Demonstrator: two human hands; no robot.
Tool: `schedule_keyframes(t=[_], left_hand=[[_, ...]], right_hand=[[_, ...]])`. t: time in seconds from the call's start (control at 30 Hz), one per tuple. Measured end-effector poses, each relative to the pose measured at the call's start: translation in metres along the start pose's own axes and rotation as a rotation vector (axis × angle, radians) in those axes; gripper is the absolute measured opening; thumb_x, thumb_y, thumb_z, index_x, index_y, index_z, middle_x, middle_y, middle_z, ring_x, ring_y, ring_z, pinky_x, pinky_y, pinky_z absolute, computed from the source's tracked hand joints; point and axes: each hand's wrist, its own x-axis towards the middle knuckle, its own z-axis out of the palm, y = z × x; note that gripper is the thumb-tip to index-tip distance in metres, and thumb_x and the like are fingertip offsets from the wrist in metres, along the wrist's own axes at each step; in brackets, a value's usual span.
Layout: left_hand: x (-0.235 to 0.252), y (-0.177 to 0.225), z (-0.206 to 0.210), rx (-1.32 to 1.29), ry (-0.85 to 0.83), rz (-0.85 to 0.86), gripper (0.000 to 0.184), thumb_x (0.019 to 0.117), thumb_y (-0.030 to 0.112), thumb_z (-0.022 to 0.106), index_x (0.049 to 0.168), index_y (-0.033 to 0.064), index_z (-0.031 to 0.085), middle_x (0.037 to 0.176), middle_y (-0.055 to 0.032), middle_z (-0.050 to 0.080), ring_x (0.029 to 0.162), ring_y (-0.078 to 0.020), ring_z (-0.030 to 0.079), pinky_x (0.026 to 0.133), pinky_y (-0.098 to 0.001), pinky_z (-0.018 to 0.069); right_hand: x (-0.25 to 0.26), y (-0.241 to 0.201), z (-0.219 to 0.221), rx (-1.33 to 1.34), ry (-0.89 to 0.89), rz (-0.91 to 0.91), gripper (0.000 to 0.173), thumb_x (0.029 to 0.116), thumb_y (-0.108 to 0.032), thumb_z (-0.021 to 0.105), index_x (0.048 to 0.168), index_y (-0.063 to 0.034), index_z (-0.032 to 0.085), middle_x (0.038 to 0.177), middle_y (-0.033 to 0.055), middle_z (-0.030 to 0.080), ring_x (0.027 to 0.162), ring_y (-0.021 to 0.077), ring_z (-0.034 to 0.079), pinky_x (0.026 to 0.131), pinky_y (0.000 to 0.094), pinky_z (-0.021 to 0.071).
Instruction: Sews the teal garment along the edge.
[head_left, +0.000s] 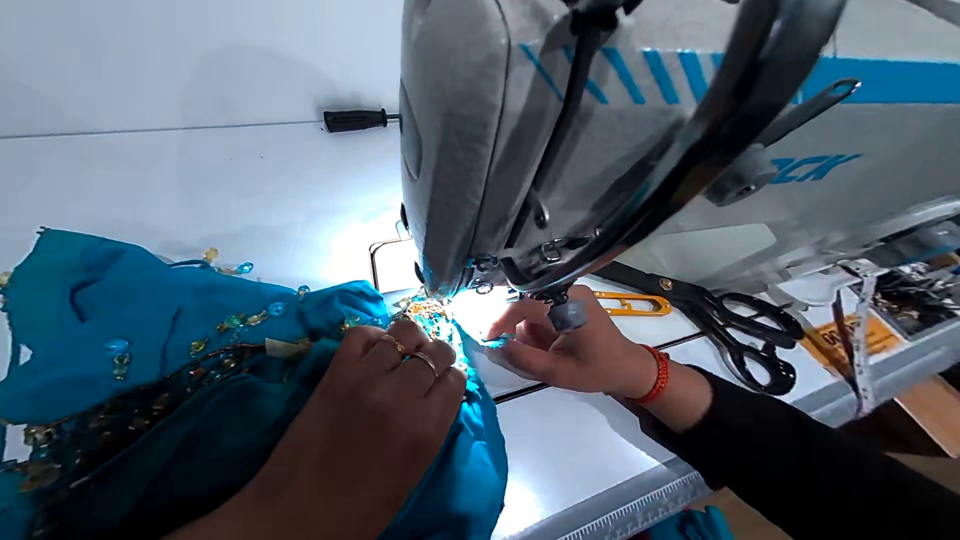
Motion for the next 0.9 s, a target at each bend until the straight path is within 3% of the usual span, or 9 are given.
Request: schedule_keyframes(t=[0.07, 0.17, 0.23, 0.43, 0.6, 0.7, 0.77, 0.83, 0.9], left_hand=[[-0.001, 0.002, 0.000, 0.023, -0.020, -0.009, 0.029, 0.1019, 0.024, 0.051, 0.094, 0.0128, 0.076, 0.090, -0.0029, 0.074, 0.085, -0.0224, 0.068, 0.069, -0.0373, 0.0485], [0.001, 0.004, 0.001, 0.026, -0.039, -0.012, 0.028, 0.1010, 0.019, 0.051, 0.099, 0.0122, 0.077, 0.086, -0.0052, 0.072, 0.082, -0.0225, 0.071, 0.069, -0.0336, 0.0567], [0.002, 0.006, 0.005, -0.007, -0.015, 0.015, 0.029, 0.0974, 0.011, 0.050, 0.095, 0.0122, 0.078, 0.084, -0.0057, 0.072, 0.079, -0.0220, 0.070, 0.066, -0.0320, 0.0558], [0.009, 0.007, 0.004, -0.052, 0.052, 0.065, 0.025, 0.1003, 0.007, 0.050, 0.097, 0.0112, 0.075, 0.090, -0.0051, 0.075, 0.083, -0.0188, 0.071, 0.069, -0.0266, 0.0554], [0.004, 0.009, 0.007, -0.131, -0.002, -0.030, 0.025, 0.1017, 0.018, 0.052, 0.093, 0.0144, 0.075, 0.091, -0.0026, 0.076, 0.084, -0.0143, 0.073, 0.069, -0.0239, 0.0565], [0.007, 0.030, -0.029, -0.235, -0.179, -0.101, 0.036, 0.1077, 0.033, 0.050, 0.100, 0.0050, 0.071, 0.099, -0.0146, 0.074, 0.089, -0.0257, 0.073, 0.070, -0.0337, 0.0580], [0.009, 0.048, -0.049, -0.213, -0.297, -0.121, 0.054, 0.1048, 0.049, 0.049, 0.101, -0.0011, 0.069, 0.096, -0.0223, 0.072, 0.080, -0.0362, 0.070, 0.062, -0.0429, 0.0538], [0.004, 0.061, -0.049, -0.124, -0.378, -0.162, 0.071, 0.0980, 0.064, 0.047, 0.106, -0.0036, 0.068, 0.104, -0.0248, 0.071, 0.086, -0.0410, 0.069, 0.064, -0.0468, 0.0539], [-0.002, 0.064, -0.040, -0.058, -0.403, -0.202, 0.064, 0.0965, 0.054, 0.057, 0.114, -0.0065, 0.066, 0.114, -0.0278, 0.068, 0.097, -0.0445, 0.069, 0.073, -0.0490, 0.0568]], right_hand=[[-0.001, 0.000, 0.002, 0.012, -0.001, -0.016, 0.013, 0.0883, -0.017, 0.071, 0.089, -0.0035, 0.071, 0.070, -0.0026, 0.063, 0.052, -0.0054, 0.047, 0.048, 0.0096, 0.0403], [0.000, -0.002, 0.002, 0.033, 0.000, -0.022, 0.015, 0.0910, -0.017, 0.069, 0.089, -0.0024, 0.072, 0.069, -0.0024, 0.061, 0.051, -0.0049, 0.045, 0.046, 0.0100, 0.0387], [0.000, -0.003, 0.001, 0.018, 0.025, -0.020, 0.015, 0.0913, -0.017, 0.068, 0.089, -0.0023, 0.069, 0.068, -0.0027, 0.060, 0.052, -0.0045, 0.045, 0.047, 0.0107, 0.0383], [0.001, -0.007, -0.001, 0.047, 0.072, 0.043, 0.014, 0.0881, -0.014, 0.068, 0.096, -0.0022, 0.069, 0.082, 0.0007, 0.069, 0.070, 0.0006, 0.065, 0.058, 0.0157, 0.0544], [-0.003, -0.009, 0.001, 0.139, 0.067, 0.183, 0.010, 0.0841, -0.008, 0.070, 0.092, -0.0034, 0.067, 0.074, -0.0015, 0.066, 0.056, -0.0016, 0.059, 0.050, 0.0138, 0.0505], [-0.004, -0.010, -0.002, 0.083, 0.083, 0.174, 0.011, 0.0826, -0.009, 0.066, 0.092, -0.0042, 0.066, 0.073, -0.0032, 0.064, 0.056, -0.0046, 0.056, 0.050, 0.0110, 0.0482], [-0.004, -0.008, -0.002, 0.074, 0.058, 0.145, 0.012, 0.0839, -0.009, 0.065, 0.094, -0.0028, 0.066, 0.072, -0.0026, 0.062, 0.055, -0.0046, 0.054, 0.049, 0.0107, 0.0456], [-0.005, -0.005, -0.001, 0.000, 0.011, 0.082, 0.012, 0.0819, -0.007, 0.062, 0.093, -0.0031, 0.065, 0.070, -0.0028, 0.058, 0.055, -0.0031, 0.049, 0.049, 0.0115, 0.0416], [-0.007, -0.002, -0.001, -0.122, -0.036, 0.017, 0.016, 0.0796, -0.008, 0.061, 0.093, -0.0054, 0.069, 0.073, -0.0021, 0.059, 0.060, 0.0012, 0.052, 0.053, 0.0159, 0.0444]])
